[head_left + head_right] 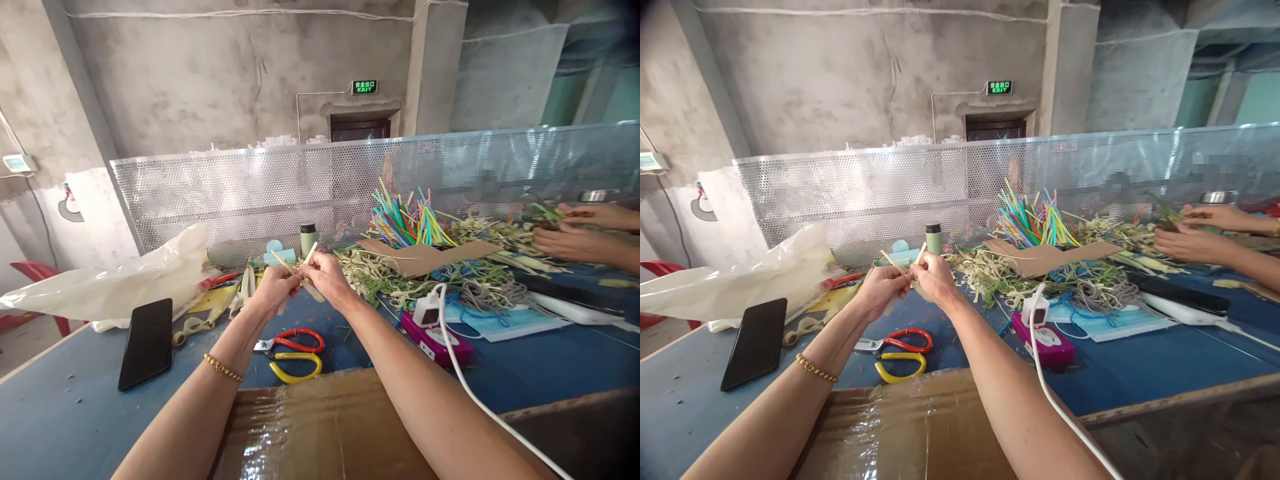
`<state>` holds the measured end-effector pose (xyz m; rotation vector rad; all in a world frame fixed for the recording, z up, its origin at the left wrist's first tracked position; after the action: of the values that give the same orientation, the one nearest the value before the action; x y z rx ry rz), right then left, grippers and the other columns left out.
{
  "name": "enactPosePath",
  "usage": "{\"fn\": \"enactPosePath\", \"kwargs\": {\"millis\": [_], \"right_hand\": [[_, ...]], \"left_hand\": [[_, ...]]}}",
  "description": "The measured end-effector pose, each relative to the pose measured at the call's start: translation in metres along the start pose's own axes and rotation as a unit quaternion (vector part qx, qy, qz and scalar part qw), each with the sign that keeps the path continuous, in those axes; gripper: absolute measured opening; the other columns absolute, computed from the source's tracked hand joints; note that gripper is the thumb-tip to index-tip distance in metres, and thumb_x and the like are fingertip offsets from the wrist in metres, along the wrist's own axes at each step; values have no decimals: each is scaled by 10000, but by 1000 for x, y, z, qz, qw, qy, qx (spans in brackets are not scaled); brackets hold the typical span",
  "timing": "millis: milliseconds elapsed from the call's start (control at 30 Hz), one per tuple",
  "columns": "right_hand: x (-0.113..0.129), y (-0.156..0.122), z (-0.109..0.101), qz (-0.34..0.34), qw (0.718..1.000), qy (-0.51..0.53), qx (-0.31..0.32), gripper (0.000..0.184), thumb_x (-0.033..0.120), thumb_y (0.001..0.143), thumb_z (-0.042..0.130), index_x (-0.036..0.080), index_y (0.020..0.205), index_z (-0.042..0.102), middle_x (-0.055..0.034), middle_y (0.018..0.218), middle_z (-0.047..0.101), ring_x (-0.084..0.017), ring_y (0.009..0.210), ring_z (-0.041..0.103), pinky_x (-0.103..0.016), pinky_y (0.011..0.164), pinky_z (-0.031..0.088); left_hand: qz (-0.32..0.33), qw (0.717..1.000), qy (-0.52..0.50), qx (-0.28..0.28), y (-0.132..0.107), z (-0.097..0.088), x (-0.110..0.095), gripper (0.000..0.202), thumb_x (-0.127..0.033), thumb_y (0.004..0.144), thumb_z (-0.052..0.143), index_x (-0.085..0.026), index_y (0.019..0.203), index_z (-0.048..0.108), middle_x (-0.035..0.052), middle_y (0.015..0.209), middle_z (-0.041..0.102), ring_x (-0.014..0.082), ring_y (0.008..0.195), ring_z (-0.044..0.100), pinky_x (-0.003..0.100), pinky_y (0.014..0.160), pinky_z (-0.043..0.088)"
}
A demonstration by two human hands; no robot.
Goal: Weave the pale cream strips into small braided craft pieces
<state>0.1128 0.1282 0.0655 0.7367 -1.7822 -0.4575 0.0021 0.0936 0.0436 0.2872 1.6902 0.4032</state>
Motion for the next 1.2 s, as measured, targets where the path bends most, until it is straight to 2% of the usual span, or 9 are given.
{"fn": "enactPosePath", "kwargs": {"millis": [133, 233, 333, 400, 567, 700, 767, 900, 1200], "right_hand": [[-4, 1, 2, -1, 1000, -23, 8, 184, 280, 774, 580, 181, 627, 528, 26, 556, 529, -117, 554, 472, -231, 534, 345], [-7, 2, 7, -2, 999, -26, 31, 276, 325, 856, 523, 170, 631, 558, -3, 578, 576, -124, 557, 510, -235, 539, 365], [-15, 1, 12, 37, 997, -3, 61, 396, 387, 937, 428, 157, 660, 594, -41, 608, 628, -137, 539, 567, -243, 524, 394], [-18, -1, 16, 58, 995, -6, 80, 412, 410, 935, 450, 161, 636, 582, -38, 576, 619, -141, 492, 579, -246, 496, 399], [-15, -6, 21, 57, 991, -30, 115, 323, 298, 847, 593, 174, 555, 532, -7, 519, 587, -132, 434, 567, -232, 441, 378], [-12, -8, 21, 42, 990, -50, 123, 272, 206, 833, 561, 180, 565, 523, 22, 456, 540, -116, 419, 529, -217, 440, 353], [-9, -9, 21, 35, 990, -61, 125, 263, 192, 832, 544, 182, 570, 525, 35, 421, 511, -111, 412, 507, -214, 444, 337], [-3, -10, 21, 21, 989, -77, 125, 272, 195, 850, 516, 182, 579, 528, 39, 407, 502, -106, 414, 488, -217, 459, 317], [-4, -12, 24, 6, 986, -103, 128, 319, 201, 834, 553, 191, 527, 465, 35, 406, 497, -107, 435, 484, -230, 494, 290]], "left_hand": [[-25, 1000, -10, -1, 1, -2, 11, 249, -193, 720, 725, -114, 513, 611, 21, 485, 568, 88, 415, 472, 234, 456, 328], [-73, 993, -90, 20, 2, -1, 26, 216, -169, 738, 718, -91, 554, 637, 48, 526, 605, 100, 448, 521, 234, 495, 380], [-117, 980, -157, 37, 2, -1, 36, 177, -158, 784, 683, -62, 636, 670, 94, 610, 661, 127, 514, 592, 248, 569, 448], [-127, 974, -181, 44, 1, -2, 35, 186, -181, 827, 650, -53, 697, 685, 117, 653, 684, 143, 555, 622, 261, 609, 474], [-122, 971, -202, 37, 2, -5, 33, 299, -326, 870, 629, -64, 746, 701, 125, 680, 698, 156, 585, 637, 276, 623, 489], [-93, 980, -171, 42, 6, -4, 36, 236, -279, 693, 804, -62, 693, 713, 96, 652, 691, 128, 542, 603, 257, 590, 470], [-72, 984, -164, 24, 8, -6, 36, 227, -252, 623, 842, -70, 667, 714, 72, 619, 678, 121, 517, 588, 251, 556, 454], [-41, 986, -164, 12, 10, -10, 33, 238, -278, 620, 832, -80, 613, 702, 58, 590, 665, 112, 480, 577, 238, 510, 427], [-108, 983, -149, -11, 9, -16, 49, 198, -193, 644, 812, -66, 562, 684, 89, 561, 666, 117, 436, 580, 235, 466, 449]]}}
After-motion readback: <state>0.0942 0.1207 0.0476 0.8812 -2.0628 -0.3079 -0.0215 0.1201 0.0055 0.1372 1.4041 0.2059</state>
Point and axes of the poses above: each hand's wrist, its own y-axis towards the middle knuckle, its own z-axis out of the palm, x = y × z, the point moved 10 cm from there along y, towards the middle knuckle
